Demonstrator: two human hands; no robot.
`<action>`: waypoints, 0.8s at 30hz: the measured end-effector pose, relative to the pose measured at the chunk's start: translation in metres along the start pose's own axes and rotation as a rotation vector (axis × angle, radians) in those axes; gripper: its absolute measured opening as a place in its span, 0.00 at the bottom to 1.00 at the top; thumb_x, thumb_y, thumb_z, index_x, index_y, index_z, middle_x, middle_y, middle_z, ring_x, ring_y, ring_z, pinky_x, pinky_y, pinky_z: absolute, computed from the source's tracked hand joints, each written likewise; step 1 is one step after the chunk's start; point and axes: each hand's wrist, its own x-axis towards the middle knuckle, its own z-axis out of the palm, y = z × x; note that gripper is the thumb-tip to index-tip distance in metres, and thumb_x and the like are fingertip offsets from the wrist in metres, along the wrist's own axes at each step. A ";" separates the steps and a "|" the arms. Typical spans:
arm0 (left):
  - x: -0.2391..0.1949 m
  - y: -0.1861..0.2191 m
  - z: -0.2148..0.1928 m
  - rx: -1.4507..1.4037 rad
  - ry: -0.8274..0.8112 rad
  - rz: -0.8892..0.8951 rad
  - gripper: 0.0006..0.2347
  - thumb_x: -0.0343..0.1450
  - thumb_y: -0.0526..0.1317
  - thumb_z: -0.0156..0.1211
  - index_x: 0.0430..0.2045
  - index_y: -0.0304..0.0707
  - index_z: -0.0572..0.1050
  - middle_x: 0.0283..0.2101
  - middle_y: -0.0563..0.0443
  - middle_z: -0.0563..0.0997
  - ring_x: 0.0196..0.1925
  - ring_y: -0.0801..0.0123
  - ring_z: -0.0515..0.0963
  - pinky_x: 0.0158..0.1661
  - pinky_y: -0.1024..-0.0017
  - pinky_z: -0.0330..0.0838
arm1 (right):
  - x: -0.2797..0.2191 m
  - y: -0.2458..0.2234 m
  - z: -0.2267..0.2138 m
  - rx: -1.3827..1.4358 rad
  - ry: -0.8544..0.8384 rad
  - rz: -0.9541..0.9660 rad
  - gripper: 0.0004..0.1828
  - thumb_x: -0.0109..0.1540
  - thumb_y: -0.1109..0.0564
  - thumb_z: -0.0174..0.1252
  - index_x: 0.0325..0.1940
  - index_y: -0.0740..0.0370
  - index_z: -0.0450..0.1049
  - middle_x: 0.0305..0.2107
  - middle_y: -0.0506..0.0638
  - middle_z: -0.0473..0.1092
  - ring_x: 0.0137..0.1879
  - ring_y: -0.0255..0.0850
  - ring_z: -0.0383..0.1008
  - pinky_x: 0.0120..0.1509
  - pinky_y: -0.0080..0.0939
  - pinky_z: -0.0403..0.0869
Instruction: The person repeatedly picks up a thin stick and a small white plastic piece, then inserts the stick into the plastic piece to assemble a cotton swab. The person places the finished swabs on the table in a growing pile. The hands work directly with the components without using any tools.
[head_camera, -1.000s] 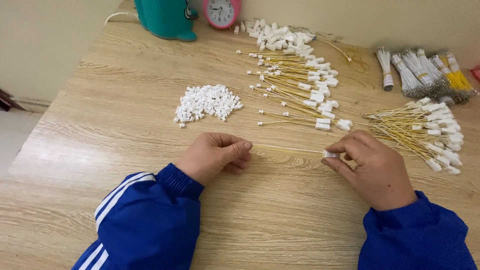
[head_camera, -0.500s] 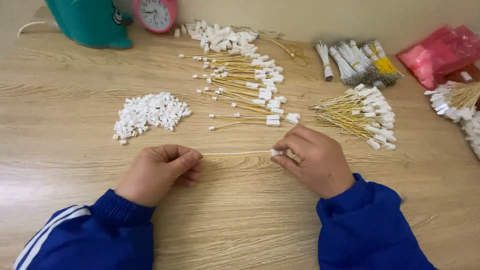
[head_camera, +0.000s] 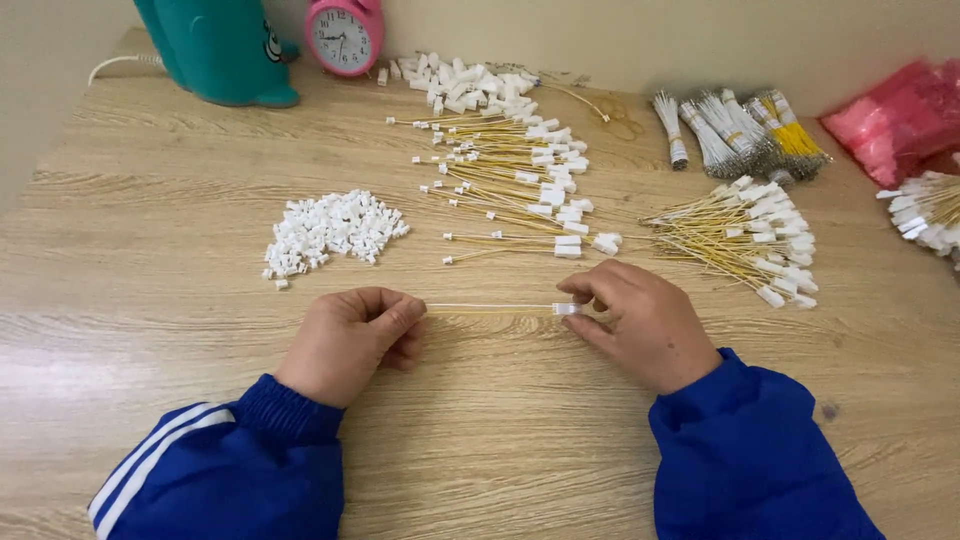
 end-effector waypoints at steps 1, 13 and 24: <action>0.002 -0.002 0.000 0.000 0.002 0.001 0.09 0.69 0.34 0.61 0.31 0.20 0.78 0.24 0.38 0.80 0.23 0.63 0.81 0.25 0.70 0.82 | 0.001 0.000 -0.001 0.001 0.000 -0.002 0.13 0.54 0.56 0.65 0.44 0.51 0.76 0.32 0.43 0.74 0.40 0.38 0.76 0.44 0.38 0.75; 0.009 -0.012 0.001 -0.034 0.032 -0.017 0.08 0.69 0.34 0.60 0.31 0.21 0.78 0.25 0.38 0.79 0.24 0.64 0.81 0.26 0.70 0.82 | 0.012 -0.030 -0.015 0.226 0.081 -0.112 0.19 0.55 0.55 0.66 0.50 0.55 0.75 0.39 0.47 0.73 0.47 0.43 0.75 0.52 0.43 0.74; 0.014 -0.021 0.004 -0.064 0.017 0.006 0.09 0.69 0.35 0.59 0.32 0.23 0.78 0.26 0.36 0.81 0.24 0.62 0.83 0.26 0.70 0.83 | 0.068 -0.081 0.040 0.627 -0.262 0.046 0.10 0.61 0.55 0.55 0.42 0.57 0.81 0.31 0.55 0.79 0.43 0.45 0.79 0.50 0.46 0.75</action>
